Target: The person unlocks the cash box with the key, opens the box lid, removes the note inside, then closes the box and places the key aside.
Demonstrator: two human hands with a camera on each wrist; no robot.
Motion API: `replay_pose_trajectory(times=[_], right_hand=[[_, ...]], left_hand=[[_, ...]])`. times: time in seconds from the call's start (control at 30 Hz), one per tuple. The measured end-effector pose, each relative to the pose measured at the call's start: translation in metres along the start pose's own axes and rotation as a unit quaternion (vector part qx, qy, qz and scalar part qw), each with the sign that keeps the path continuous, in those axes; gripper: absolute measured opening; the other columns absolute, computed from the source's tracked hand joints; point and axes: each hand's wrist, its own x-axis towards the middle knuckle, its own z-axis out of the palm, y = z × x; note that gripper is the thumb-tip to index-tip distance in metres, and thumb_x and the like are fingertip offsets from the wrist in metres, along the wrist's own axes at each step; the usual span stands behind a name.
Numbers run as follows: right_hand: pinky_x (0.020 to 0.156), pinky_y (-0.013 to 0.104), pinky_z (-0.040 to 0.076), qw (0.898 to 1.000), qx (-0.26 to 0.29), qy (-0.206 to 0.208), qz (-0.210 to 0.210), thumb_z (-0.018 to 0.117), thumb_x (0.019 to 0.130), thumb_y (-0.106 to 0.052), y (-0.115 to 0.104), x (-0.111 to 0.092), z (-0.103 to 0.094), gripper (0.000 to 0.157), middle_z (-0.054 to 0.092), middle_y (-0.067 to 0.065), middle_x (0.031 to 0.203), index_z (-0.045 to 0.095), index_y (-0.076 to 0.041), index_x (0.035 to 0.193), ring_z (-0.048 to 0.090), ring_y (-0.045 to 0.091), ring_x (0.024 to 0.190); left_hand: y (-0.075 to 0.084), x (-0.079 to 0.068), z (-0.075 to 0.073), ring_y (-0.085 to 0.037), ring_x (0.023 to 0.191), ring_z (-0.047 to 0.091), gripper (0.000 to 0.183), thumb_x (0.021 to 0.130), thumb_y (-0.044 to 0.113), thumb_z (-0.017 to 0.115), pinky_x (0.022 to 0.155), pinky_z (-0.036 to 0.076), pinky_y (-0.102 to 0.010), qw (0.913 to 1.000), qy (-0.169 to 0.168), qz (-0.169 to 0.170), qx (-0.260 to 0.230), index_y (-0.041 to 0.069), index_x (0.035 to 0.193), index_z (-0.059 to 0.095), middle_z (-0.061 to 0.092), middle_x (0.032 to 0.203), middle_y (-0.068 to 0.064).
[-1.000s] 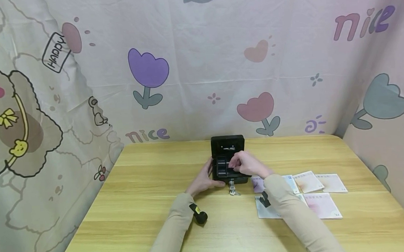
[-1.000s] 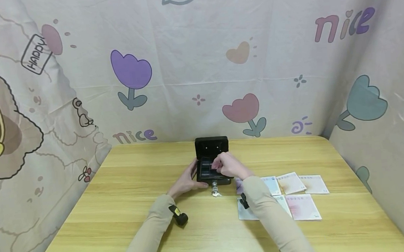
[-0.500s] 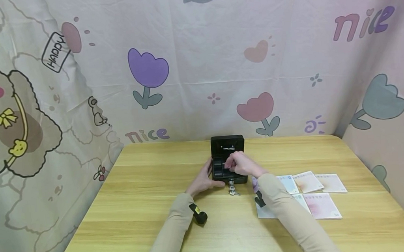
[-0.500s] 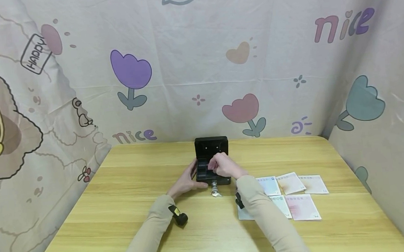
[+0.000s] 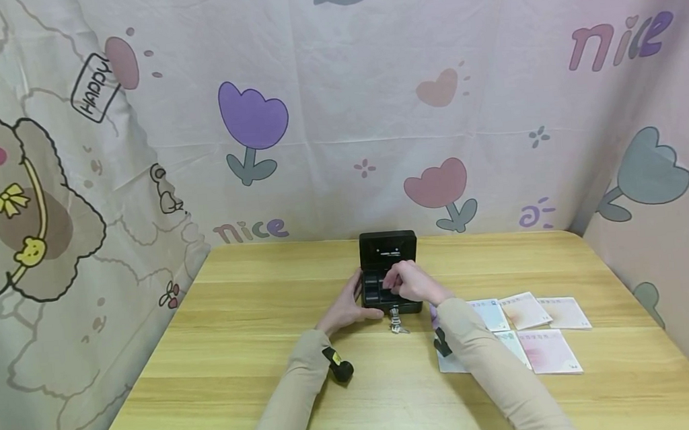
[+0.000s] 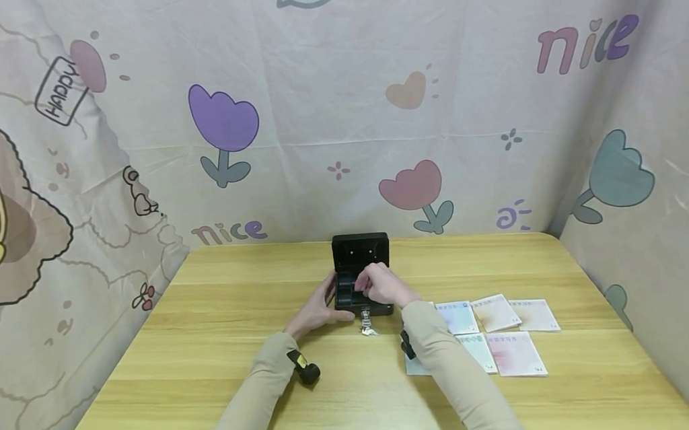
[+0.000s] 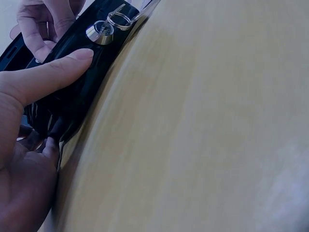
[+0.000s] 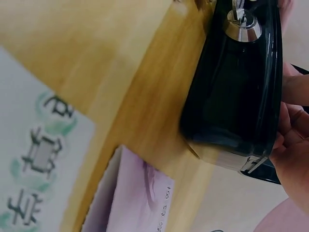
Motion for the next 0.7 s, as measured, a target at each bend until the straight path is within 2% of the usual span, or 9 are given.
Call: replay_pose_trajectory(times=[0.47,0.7], right_hand=[[0.066,0.02,0.058,1.0,0.013,0.007,0.006,0.068,0.08,0.013,0.005,-0.0017,0.0026,0.018,0.077,0.008,0.085,0.077,-0.002,0.087,0.065,0.01,0.073],[0.078,0.029,0.057,0.999,0.029,0.037,0.006,0.074,0.086,-0.003,0.0052,-0.0045,0.005,0.012,0.075,0.009,0.093,0.076,-0.002,0.098,0.066,0.017,0.086]], left_hand=[[0.0016,0.0,0.0002,-0.037,0.157,0.015,0.12,0.074,0.008,0.087,0.13,0.017,-0.047,1.0,0.001,-0.006,0.003,-0.001,0.161,0.005,0.006,0.17,-0.02],[-0.0006,0.0012,-0.0004,-0.039,0.156,0.015,0.121,0.074,0.01,0.088,0.129,0.018,-0.049,1.0,-0.002,-0.004,0.008,-0.001,0.161,0.003,0.003,0.17,-0.02]])
